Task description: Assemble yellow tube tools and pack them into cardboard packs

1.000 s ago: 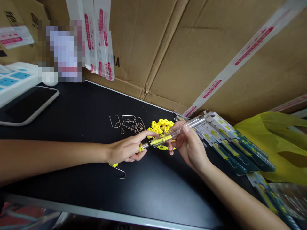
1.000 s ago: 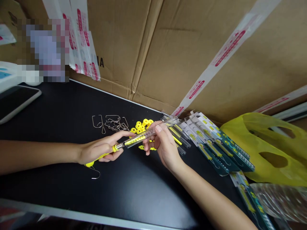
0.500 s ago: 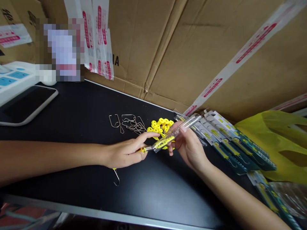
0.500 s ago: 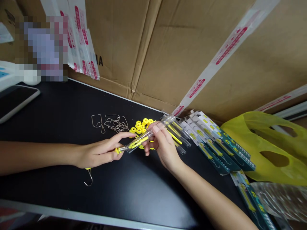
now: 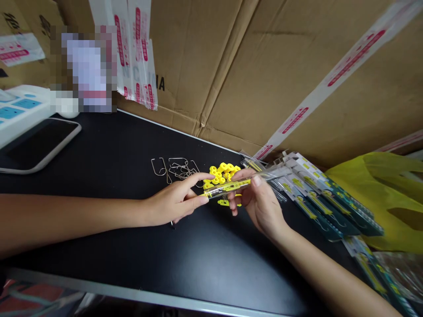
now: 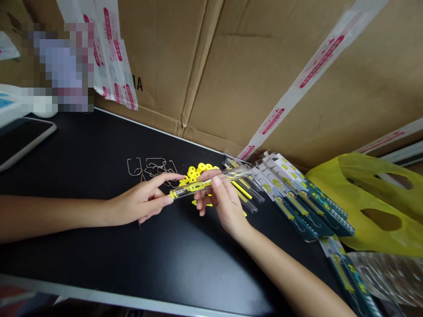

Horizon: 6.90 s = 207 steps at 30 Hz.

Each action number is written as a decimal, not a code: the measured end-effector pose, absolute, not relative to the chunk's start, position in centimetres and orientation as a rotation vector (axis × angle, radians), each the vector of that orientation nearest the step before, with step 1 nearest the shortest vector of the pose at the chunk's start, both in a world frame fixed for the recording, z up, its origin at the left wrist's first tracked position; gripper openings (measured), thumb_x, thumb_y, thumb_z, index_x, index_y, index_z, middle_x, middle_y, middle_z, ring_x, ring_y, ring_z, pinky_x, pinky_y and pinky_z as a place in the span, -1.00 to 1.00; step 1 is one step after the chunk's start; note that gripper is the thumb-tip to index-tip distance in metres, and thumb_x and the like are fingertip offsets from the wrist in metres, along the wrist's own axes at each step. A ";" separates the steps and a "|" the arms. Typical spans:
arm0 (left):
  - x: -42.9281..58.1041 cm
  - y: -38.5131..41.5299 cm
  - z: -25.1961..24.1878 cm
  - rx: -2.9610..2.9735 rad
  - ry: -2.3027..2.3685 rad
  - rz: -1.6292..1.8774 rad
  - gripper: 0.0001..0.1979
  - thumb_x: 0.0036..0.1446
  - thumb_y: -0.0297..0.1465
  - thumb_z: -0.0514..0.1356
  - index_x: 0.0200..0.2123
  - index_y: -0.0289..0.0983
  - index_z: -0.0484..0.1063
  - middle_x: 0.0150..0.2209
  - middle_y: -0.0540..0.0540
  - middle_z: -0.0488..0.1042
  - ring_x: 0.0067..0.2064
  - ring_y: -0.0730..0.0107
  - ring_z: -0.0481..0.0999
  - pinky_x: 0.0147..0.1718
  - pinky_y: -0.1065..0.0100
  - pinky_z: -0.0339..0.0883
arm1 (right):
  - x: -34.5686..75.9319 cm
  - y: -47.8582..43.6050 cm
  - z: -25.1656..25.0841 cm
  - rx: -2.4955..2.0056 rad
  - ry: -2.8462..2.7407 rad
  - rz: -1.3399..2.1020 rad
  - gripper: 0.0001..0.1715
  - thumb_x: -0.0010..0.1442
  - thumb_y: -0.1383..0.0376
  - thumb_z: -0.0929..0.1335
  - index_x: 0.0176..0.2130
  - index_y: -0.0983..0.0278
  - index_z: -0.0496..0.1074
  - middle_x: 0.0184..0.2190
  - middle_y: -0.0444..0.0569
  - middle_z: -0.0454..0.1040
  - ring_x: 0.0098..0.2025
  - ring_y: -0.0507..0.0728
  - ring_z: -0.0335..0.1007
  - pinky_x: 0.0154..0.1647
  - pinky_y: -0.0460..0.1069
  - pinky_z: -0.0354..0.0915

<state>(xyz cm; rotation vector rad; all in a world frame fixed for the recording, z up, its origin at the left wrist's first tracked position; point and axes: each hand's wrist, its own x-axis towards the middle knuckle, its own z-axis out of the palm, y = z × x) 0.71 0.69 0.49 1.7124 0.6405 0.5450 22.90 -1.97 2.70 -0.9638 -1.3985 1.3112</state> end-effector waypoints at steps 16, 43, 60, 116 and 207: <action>0.8 0.8 0.2 1.769 0.487 0.685 -0.39 0.29 -0.03 -0.13 0.25 -0.26 -0.12 -0.16 -0.15 0.37 -0.40 0.46 0.34 -0.47 0.41 0.23 | 20.8 -4.6 1.5 -0.976 -1.886 1.388 -0.70 0.31 0.22 0.28 0.04 0.20 0.30 -0.20 -0.01 0.42 -0.27 0.04 0.39 -0.36 -0.07 0.43; 1.8 0.6 -0.1 1.345 0.437 0.606 -0.43 0.26 0.04 -0.14 0.15 -0.23 0.00 -0.17 -0.16 0.37 -0.48 0.49 0.44 -0.62 0.46 0.27 | 21.1 -2.9 2.9 -0.980 -1.592 1.326 -0.79 0.22 0.22 0.35 -0.16 0.25 0.29 -0.43 -0.16 0.40 -0.69 -0.10 0.24 -0.76 -0.17 0.28; 1.7 0.5 -0.3 1.460 0.497 0.458 -0.72 0.32 -0.22 -0.07 -0.35 -0.28 0.20 -0.57 0.12 0.22 -0.58 0.60 0.21 -0.58 0.51 0.18 | 23.5 -1.3 4.4 -0.985 -1.589 1.321 -0.81 0.22 0.28 0.36 -0.18 0.22 0.24 -0.33 -0.13 0.50 -0.69 -0.12 0.21 -0.74 -0.19 0.25; 2.0 -0.9 -0.1 1.369 0.440 0.499 -0.66 0.31 -0.08 -0.13 -0.27 -0.24 0.12 -0.54 0.15 0.04 -0.59 0.58 -0.01 -0.68 0.53 0.01 | 20.1 -3.1 1.4 -1.079 -1.598 1.155 -0.66 0.02 0.17 0.49 -0.24 0.26 0.39 -0.43 -0.12 0.40 -0.54 -0.04 0.27 -0.66 -0.16 0.25; -2.8 0.3 -0.3 1.321 0.861 0.722 -0.52 0.21 0.05 -0.05 -0.47 -0.24 0.13 -0.67 0.18 0.09 -0.75 0.66 0.06 -0.82 0.60 -0.05 | 28.3 -5.2 3.8 -1.345 -1.688 0.606 -0.86 0.15 0.24 0.41 -0.30 0.26 0.41 -0.41 -0.09 0.46 -0.57 -0.03 0.35 -0.66 -0.14 0.27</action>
